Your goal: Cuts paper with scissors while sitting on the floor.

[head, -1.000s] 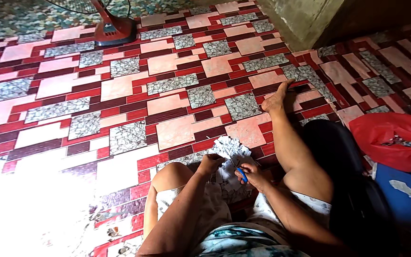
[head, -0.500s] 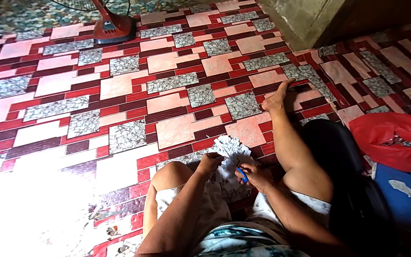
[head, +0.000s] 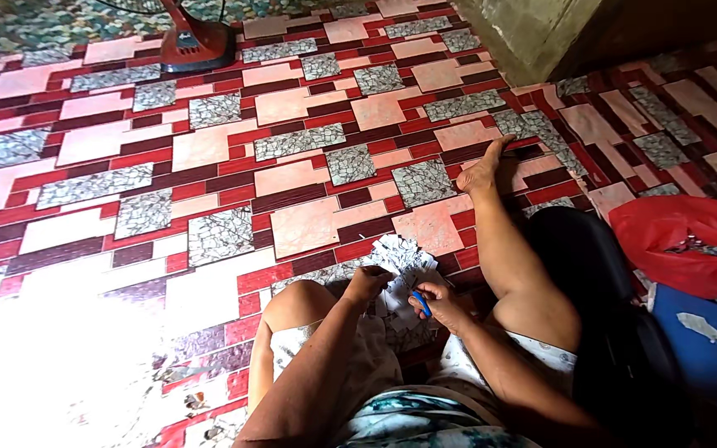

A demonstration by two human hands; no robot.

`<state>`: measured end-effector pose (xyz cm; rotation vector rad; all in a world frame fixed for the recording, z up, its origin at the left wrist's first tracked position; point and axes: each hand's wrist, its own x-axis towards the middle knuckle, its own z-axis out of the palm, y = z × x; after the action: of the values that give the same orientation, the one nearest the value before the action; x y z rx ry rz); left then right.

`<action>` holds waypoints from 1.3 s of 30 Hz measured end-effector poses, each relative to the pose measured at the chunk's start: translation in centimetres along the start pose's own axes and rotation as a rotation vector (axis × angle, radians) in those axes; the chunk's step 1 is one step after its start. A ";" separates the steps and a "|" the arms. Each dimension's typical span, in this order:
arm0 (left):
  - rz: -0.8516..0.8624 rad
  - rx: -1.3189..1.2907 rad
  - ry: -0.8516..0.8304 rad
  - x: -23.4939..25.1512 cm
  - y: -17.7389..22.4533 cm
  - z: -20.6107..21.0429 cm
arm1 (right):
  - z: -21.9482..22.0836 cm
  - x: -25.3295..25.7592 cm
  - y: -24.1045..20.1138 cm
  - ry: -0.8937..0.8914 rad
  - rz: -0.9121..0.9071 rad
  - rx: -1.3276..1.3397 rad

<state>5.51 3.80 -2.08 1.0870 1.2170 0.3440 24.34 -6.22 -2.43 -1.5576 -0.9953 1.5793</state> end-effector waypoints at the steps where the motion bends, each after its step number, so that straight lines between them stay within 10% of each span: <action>1: 0.001 0.002 0.001 0.0 0.0 0.0 | 0.0 0.0 0.0 0.012 -0.014 -0.001; 39: -0.008 -0.025 -0.009 0.3 -0.3 0.2 | 0.1 0.0 -0.1 -0.046 0.068 -0.009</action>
<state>5.68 3.80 -2.46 1.0607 1.2058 0.3470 24.22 -6.17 -2.36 -1.5823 -0.9851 1.6661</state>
